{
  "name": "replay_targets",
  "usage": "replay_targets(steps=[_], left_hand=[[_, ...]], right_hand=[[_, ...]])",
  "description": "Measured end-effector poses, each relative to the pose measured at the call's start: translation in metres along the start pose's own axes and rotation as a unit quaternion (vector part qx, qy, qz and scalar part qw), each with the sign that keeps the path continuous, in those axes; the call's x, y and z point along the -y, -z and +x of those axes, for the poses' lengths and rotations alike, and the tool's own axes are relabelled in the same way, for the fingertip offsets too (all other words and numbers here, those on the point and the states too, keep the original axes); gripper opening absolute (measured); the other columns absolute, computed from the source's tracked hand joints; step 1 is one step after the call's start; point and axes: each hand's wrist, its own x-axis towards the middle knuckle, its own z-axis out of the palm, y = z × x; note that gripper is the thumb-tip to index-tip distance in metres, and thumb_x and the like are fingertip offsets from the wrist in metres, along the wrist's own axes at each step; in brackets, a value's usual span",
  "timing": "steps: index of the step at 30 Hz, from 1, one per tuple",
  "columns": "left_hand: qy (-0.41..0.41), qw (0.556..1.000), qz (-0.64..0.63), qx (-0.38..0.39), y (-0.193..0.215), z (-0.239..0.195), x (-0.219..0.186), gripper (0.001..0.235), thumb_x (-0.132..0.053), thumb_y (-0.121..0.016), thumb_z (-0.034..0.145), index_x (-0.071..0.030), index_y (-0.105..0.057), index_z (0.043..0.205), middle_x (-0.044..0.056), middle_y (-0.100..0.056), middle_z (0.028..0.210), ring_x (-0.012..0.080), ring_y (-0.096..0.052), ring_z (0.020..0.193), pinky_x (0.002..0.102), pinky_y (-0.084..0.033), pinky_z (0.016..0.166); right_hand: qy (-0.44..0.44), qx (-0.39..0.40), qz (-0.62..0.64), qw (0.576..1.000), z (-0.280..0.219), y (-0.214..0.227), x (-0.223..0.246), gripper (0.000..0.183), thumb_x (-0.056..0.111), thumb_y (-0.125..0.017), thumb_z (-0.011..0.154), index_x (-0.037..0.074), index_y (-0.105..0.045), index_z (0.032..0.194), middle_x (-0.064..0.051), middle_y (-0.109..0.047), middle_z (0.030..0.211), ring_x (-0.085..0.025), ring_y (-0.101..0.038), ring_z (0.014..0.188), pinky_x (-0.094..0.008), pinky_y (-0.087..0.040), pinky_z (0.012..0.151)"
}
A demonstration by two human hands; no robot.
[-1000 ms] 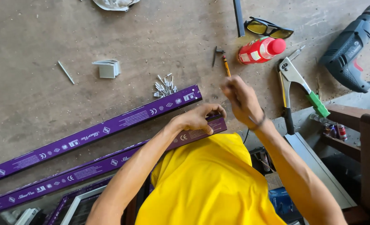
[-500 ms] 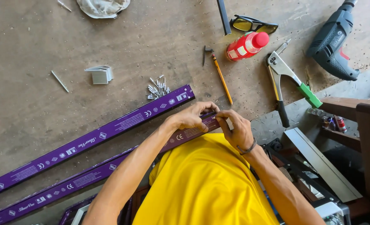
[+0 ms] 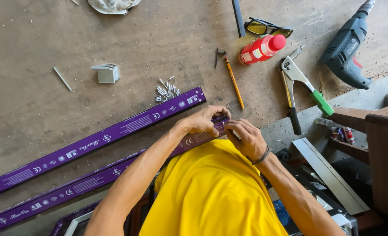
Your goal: Assembling window or door frame components using a pencil for marking, a power drill, and a rivet gun.
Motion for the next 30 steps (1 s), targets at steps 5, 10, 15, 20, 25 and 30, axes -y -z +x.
replay_targets(steps=[5,10,15,20,25,30], left_hand=[[0.0,1.0,0.017,-0.006,0.001,0.005,0.006,0.068,0.012,-0.08,0.058,-0.013,-0.069,0.12,0.015,-0.075,0.105,0.0276,-0.064,0.102,0.035,-0.048,0.087],[0.006,0.999,0.042,-0.013,-0.001,0.006,0.005,0.068,0.01,-0.081,0.057,-0.015,-0.07,0.12,0.015,-0.076,0.106,0.0277,-0.065,0.1,0.035,-0.048,0.084],[-0.013,0.996,0.079,-0.029,-0.006,0.011,0.009,0.063,0.006,-0.078,0.056,-0.015,-0.07,0.115,0.014,-0.077,0.107,0.0318,-0.067,0.107,0.037,-0.047,0.093],[-0.012,0.99,0.13,-0.057,-0.006,0.004,0.002,0.064,0.004,-0.078,0.053,-0.018,-0.072,0.113,0.008,-0.078,0.106,0.0301,-0.07,0.11,0.036,-0.049,0.093],[-0.014,0.986,0.152,-0.067,-0.02,-0.008,-0.02,0.064,0.006,-0.068,0.056,-0.016,-0.071,0.115,0.012,-0.077,0.108,0.0383,-0.069,0.111,0.045,-0.05,0.094],[-0.057,0.97,0.214,-0.103,-0.031,-0.014,-0.022,0.07,0.011,-0.057,0.06,-0.017,-0.065,0.123,0.017,-0.073,0.108,0.0442,-0.067,0.109,0.052,-0.051,0.096]], right_hand=[[0.038,0.014,-0.012,0.999,0.0,0.001,-0.008,0.004,0.001,-0.071,0.092,0.005,-0.073,0.094,-0.013,-0.072,0.086,-0.032,-0.07,0.07,-0.036,-0.059,0.065],[0.063,0.021,-0.001,0.998,-0.002,-0.002,-0.02,0.004,0.004,-0.069,0.095,0.004,-0.072,0.093,-0.015,-0.07,0.084,-0.034,-0.069,0.068,-0.037,-0.058,0.063],[0.043,-0.005,-0.011,0.999,-0.01,-0.008,-0.026,0.003,0.005,-0.076,0.091,0.005,-0.073,0.09,-0.012,-0.072,0.083,-0.029,-0.071,0.066,-0.035,-0.058,0.062],[0.039,-0.007,-0.033,0.999,-0.02,-0.012,-0.02,0.001,0.006,-0.074,0.092,0.006,-0.074,0.093,-0.013,-0.073,0.09,-0.03,-0.07,0.07,-0.036,-0.058,0.066],[0.035,-0.004,-0.042,0.998,-0.024,-0.008,-0.019,0.006,0.004,-0.069,0.096,0.006,-0.074,0.093,-0.014,-0.073,0.094,-0.031,-0.069,0.073,-0.036,-0.058,0.067],[-0.072,-0.023,-0.004,0.997,-0.038,0.011,-0.019,0.038,0.026,-0.087,0.083,0.004,-0.074,0.113,-0.013,-0.072,0.096,-0.027,-0.068,0.076,-0.038,-0.058,0.068]])
